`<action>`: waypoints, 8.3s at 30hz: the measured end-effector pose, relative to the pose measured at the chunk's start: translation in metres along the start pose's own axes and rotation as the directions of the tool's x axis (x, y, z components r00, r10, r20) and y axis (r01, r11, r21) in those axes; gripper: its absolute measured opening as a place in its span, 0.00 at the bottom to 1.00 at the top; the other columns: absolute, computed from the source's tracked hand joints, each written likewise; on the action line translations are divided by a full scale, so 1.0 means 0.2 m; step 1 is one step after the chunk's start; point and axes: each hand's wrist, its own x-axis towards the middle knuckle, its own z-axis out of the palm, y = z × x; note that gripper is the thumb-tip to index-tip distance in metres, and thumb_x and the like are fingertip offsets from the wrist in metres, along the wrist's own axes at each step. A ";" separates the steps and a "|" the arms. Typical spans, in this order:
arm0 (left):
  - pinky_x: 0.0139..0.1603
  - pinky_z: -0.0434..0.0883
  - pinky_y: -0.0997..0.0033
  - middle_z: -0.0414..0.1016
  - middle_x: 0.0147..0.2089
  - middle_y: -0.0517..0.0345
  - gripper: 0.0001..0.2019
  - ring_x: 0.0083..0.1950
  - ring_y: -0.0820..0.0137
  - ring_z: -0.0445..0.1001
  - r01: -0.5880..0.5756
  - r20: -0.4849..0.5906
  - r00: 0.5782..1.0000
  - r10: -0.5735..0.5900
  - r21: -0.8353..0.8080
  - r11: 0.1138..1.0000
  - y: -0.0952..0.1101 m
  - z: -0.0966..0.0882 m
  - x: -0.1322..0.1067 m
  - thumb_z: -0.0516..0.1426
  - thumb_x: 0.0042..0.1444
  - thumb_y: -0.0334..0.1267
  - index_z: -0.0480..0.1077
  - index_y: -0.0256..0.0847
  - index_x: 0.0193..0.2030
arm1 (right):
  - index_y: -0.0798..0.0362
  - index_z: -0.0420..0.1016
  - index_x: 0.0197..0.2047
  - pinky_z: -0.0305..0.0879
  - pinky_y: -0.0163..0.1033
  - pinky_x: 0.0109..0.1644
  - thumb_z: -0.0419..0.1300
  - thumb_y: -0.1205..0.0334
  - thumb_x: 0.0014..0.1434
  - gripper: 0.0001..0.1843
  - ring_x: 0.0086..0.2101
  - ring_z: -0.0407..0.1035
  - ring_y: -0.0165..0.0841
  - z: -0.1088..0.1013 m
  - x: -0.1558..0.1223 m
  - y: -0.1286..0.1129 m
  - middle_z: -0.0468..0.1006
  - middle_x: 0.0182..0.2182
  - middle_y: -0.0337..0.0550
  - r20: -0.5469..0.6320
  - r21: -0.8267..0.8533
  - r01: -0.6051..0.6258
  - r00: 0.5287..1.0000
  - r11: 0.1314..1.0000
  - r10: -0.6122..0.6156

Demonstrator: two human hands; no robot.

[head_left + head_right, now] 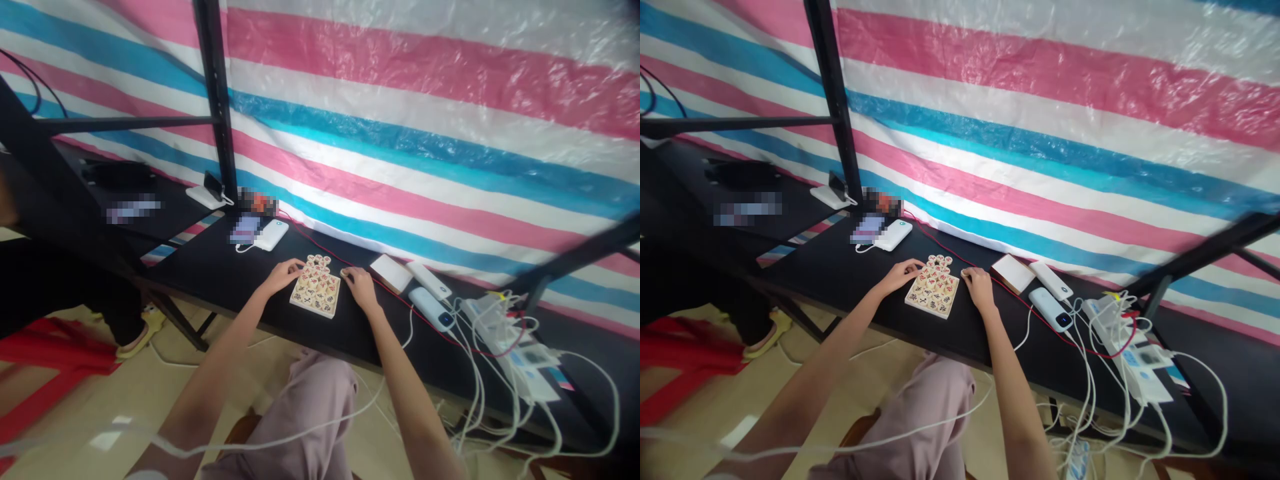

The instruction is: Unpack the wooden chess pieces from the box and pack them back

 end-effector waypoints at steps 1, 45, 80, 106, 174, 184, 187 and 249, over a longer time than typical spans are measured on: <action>0.40 0.66 0.70 0.72 0.31 0.59 0.16 0.34 0.69 0.69 0.004 -0.001 1.000 -0.004 -0.001 1.000 0.00 0.00 0.00 0.54 0.54 0.45 0.72 0.41 0.47 | 0.52 0.73 0.39 0.57 0.40 0.45 0.51 0.59 0.63 0.11 0.43 0.68 0.35 -0.02 -0.02 0.00 0.78 0.41 0.44 -0.001 0.009 -0.006 1.000 1.000 0.006; 0.39 0.66 0.71 0.72 0.30 0.60 0.15 0.32 0.71 0.68 -0.012 -0.009 1.000 0.012 -0.004 1.000 0.00 0.01 -0.01 0.54 0.54 0.43 0.72 0.41 0.46 | 0.45 0.78 0.42 0.59 0.43 0.42 0.54 0.61 0.60 0.12 0.44 0.66 0.39 -0.12 0.08 -0.02 0.76 0.47 0.42 0.218 -0.040 0.081 0.973 0.996 -0.070; 0.36 0.60 0.73 0.65 0.32 0.62 0.33 0.33 0.74 0.63 -0.004 0.262 0.963 0.068 -0.238 0.971 0.03 -0.10 -0.02 0.66 0.39 0.41 0.65 0.39 0.55 | 0.49 0.76 0.32 0.47 0.42 0.41 0.54 0.55 0.62 0.13 0.40 0.63 0.34 -0.08 -0.14 -0.53 0.77 0.39 0.41 0.012 0.053 0.182 0.983 0.982 -0.183; 0.33 0.59 0.74 0.65 0.29 0.63 0.24 0.29 0.76 0.60 0.027 0.161 0.987 0.021 -0.290 0.957 0.03 -0.09 -0.03 0.62 0.46 0.45 0.69 0.36 0.50 | 0.40 0.76 0.46 0.60 0.44 0.46 0.52 0.71 0.58 0.20 0.47 0.62 0.39 -0.11 0.18 -0.08 0.73 0.51 0.39 0.336 -0.068 0.221 0.923 0.973 -0.187; 0.39 0.64 0.70 0.71 0.30 0.60 0.20 0.34 0.70 0.70 -0.008 0.059 0.998 0.021 -0.212 0.977 0.01 -0.07 -0.05 0.55 0.53 0.42 0.67 0.39 0.53 | 0.50 0.75 0.29 0.62 0.38 0.44 0.60 0.61 0.54 0.04 0.38 0.71 0.33 -0.19 -0.18 -0.07 0.79 0.38 0.38 0.159 0.336 -0.019 0.987 0.942 -0.037; 0.39 0.64 0.69 0.73 0.31 0.58 0.19 0.34 0.69 0.69 0.000 0.070 0.997 0.011 -0.153 0.988 0.02 -0.06 -0.04 0.56 0.53 0.43 0.69 0.38 0.50 | 0.47 0.76 0.39 0.57 0.38 0.44 0.58 0.51 0.57 0.12 0.31 0.71 0.31 -0.23 -0.21 -0.24 0.79 0.32 0.38 0.076 0.402 -0.056 0.997 0.914 0.028; 0.40 0.64 0.69 0.73 0.31 0.58 0.18 0.34 0.69 0.70 0.001 0.074 0.997 0.010 -0.146 0.989 0.02 -0.05 -0.04 0.55 0.53 0.43 0.69 0.38 0.50 | 0.47 0.77 0.39 0.53 0.40 0.45 0.57 0.53 0.58 0.11 0.34 0.70 0.32 -0.21 -0.20 -0.27 0.79 0.34 0.39 0.052 0.318 -0.036 0.998 0.947 0.020; 0.37 0.66 0.72 0.71 0.29 0.60 0.16 0.31 0.72 0.69 -0.016 0.058 0.998 0.026 -0.170 0.985 -0.02 -0.03 -0.04 0.56 0.51 0.38 0.71 0.38 0.47 | 0.49 0.75 0.36 0.46 0.42 0.47 0.54 0.62 0.63 0.09 0.40 0.67 0.34 -0.06 -0.19 -0.68 0.79 0.37 0.39 0.009 0.171 0.195 0.980 0.966 -0.199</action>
